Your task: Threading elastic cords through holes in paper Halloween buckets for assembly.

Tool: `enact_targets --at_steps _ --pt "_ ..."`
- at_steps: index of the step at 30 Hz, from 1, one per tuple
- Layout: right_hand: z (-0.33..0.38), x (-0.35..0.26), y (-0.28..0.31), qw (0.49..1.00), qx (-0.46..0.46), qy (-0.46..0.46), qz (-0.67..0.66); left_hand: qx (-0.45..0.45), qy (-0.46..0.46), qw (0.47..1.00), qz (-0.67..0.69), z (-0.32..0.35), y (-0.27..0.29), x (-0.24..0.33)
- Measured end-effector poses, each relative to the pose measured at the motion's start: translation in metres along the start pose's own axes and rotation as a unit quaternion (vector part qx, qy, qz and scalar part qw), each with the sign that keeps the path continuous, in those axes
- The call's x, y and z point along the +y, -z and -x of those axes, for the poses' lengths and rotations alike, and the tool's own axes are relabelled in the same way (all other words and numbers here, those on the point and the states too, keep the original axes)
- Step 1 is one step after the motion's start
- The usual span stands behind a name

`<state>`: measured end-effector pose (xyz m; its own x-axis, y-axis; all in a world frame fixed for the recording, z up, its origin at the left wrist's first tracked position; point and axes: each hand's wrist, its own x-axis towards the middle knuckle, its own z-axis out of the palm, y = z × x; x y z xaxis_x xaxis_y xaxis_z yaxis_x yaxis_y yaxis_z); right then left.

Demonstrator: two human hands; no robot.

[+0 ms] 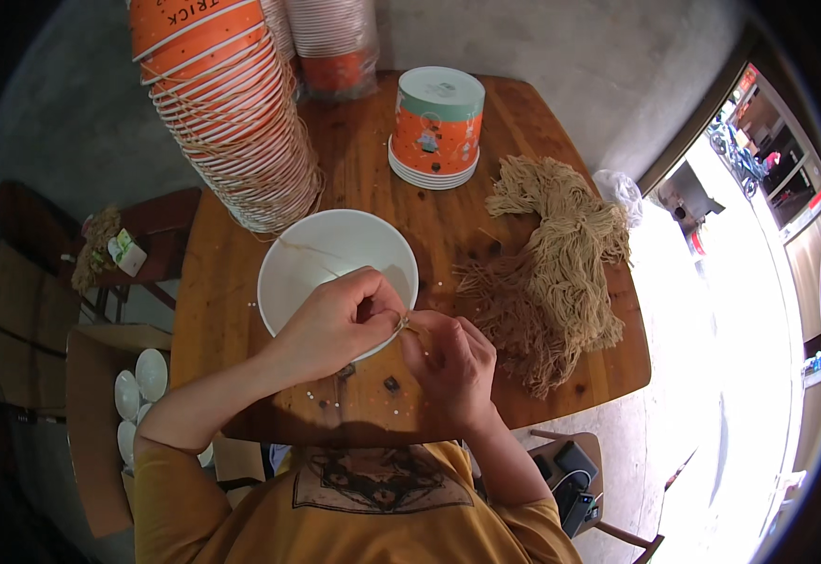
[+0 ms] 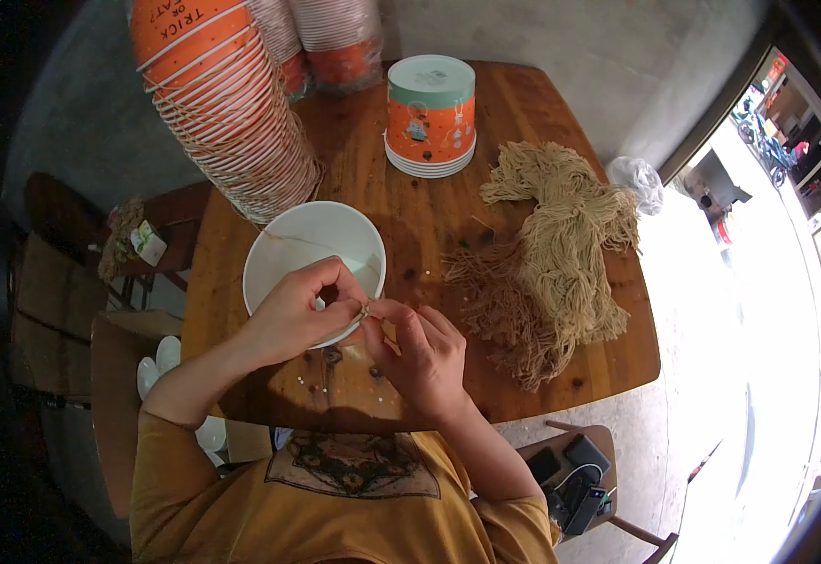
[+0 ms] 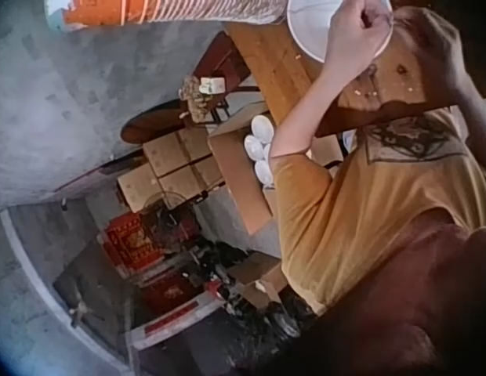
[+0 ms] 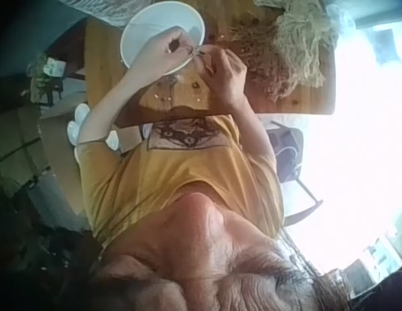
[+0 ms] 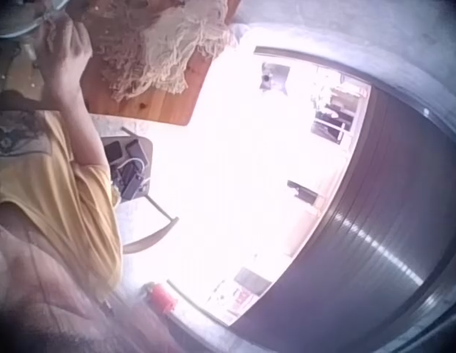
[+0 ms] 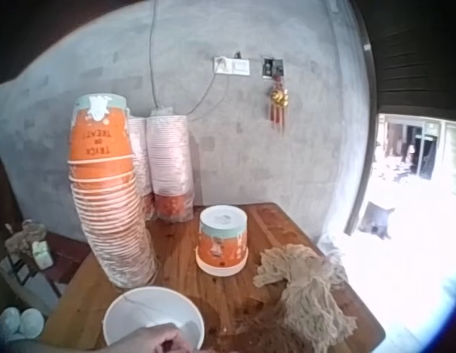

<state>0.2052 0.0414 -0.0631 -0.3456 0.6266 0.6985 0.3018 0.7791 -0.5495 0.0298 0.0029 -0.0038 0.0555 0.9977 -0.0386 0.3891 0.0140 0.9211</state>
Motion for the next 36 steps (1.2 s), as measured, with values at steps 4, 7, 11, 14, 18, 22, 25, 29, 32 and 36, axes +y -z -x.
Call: enact_targets --at_steps 4,7,11,14,18,22,25,29,32,36 --pt "0.001 0.003 -0.003 0.999 0.011 0.034 0.040 0.004 0.027 0.999 0.046 0.003 0.000 0.000" --pt "0.001 0.000 -0.006 0.998 0.020 0.046 0.047 -0.005 0.036 0.996 0.080 0.005 -0.002 0.003" --pt "0.000 -0.005 -0.006 1.000 -0.008 0.003 0.023 -0.006 -0.022 0.998 0.053 0.007 -0.005 -0.002" --pt "0.009 -0.003 -0.011 0.999 -0.018 -0.011 0.035 0.040 -0.092 0.993 -0.066 0.008 -0.008 -0.004" --pt "0.011 -0.006 -0.001 0.996 -0.062 -0.059 -0.019 0.080 -0.173 0.973 -0.131 0.007 -0.006 -0.011" --pt "-0.017 0.002 0.035 0.988 -0.149 0.008 -0.034 0.041 -0.087 0.986 -0.133 0.021 0.004 0.007" --pt "-0.041 0.007 0.054 0.983 -0.167 0.074 0.005 -0.015 -0.039 0.985 -0.166 0.034 0.005 0.004" --pt "-0.070 -0.005 0.045 0.979 -0.185 0.084 -0.031 0.019 -0.196 0.929 -0.313 0.053 0.015 -0.010" --pt "-0.077 0.002 0.018 0.961 -0.213 0.159 -0.070 0.040 -0.249 0.895 -0.367 0.062 0.025 -0.008" --pt "-0.079 -0.003 -0.009 0.948 -0.269 0.133 -0.108 0.049 -0.247 0.902 -0.351 0.069 0.032 -0.013"
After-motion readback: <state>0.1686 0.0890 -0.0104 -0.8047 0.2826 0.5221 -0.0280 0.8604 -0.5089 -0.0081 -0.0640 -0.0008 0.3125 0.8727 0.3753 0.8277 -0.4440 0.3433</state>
